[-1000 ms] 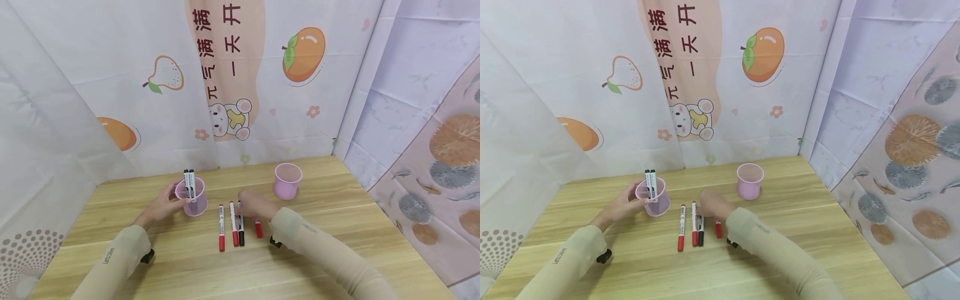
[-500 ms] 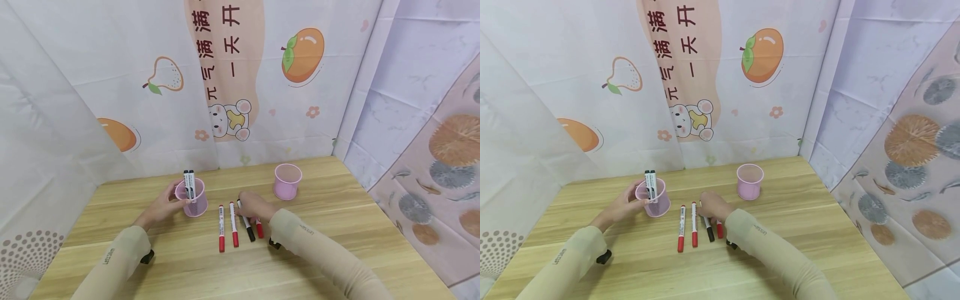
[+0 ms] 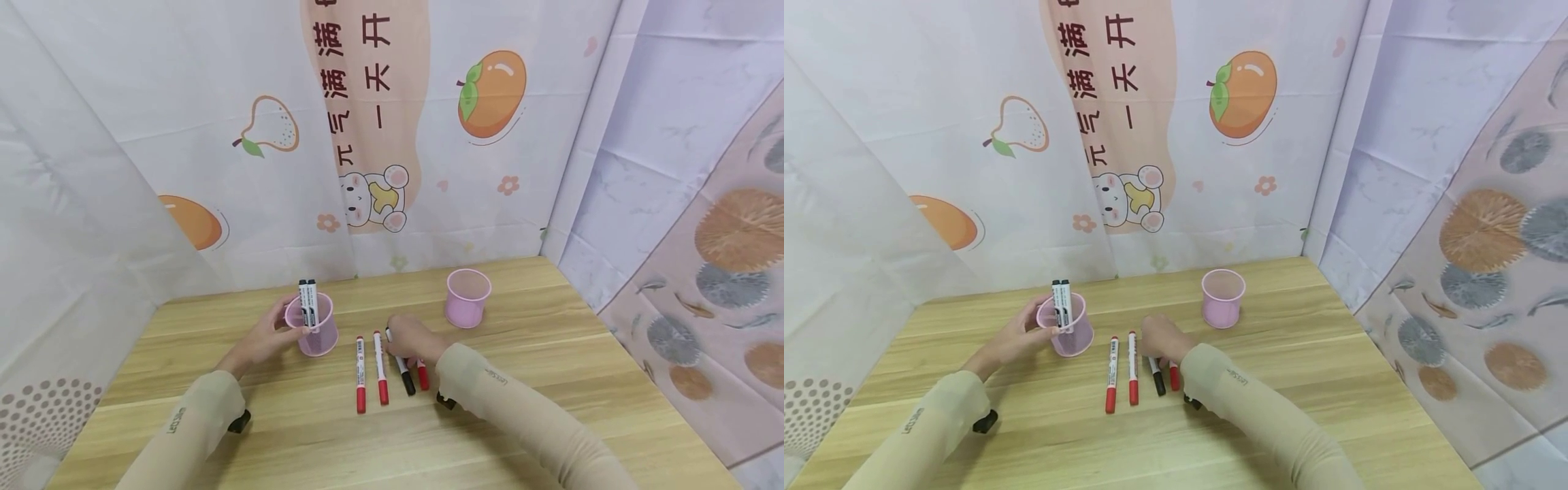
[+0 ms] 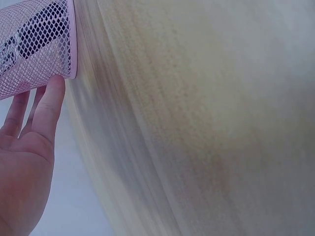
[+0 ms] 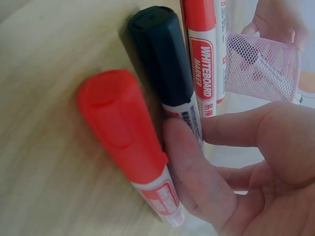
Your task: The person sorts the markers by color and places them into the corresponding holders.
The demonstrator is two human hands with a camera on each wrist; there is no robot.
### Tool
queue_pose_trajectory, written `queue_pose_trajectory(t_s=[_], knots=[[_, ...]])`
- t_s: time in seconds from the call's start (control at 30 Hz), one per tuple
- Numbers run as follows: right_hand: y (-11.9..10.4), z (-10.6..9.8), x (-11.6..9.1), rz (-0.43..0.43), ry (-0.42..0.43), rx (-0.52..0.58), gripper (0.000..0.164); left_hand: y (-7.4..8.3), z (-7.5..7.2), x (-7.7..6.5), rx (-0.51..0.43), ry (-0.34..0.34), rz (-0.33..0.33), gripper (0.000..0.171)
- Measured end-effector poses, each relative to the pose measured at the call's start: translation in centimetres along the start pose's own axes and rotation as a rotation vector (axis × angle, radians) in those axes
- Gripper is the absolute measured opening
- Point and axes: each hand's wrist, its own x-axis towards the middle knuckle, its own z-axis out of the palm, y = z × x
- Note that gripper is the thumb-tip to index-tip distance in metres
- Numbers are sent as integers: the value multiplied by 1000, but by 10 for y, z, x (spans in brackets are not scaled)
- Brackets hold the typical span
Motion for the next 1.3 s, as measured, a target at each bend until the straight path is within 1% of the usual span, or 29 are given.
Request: queue_pose_trajectory(t_s=[0.1,0.27,0.5,0.73,0.8,1.0,1.17,1.23,1.3], knots=[[0,0,0,-2,1,-7,16,-1,1,0,4,2,-6,81],[-1,0,-1,1,-3,1,14,-2,1,1,-2,0,18,80],[0,-3,-1,41,-16,26,13,-1,3,6,-11,-8,41,78],[0,-3,2,48,-48,25,10,1,2,0,-15,-6,33,76],[0,-4,3,54,-54,32,10,1,2,0,-8,-9,40,76],[0,-8,4,82,-82,43,11,1,4,1,9,-8,25,76],[-2,-16,1,45,-109,97,17,0,4,2,22,-3,15,77],[-4,-19,0,10,-109,108,23,0,3,1,14,-2,14,77],[-8,-22,-1,-41,-90,88,29,-1,2,-1,7,0,14,76]])
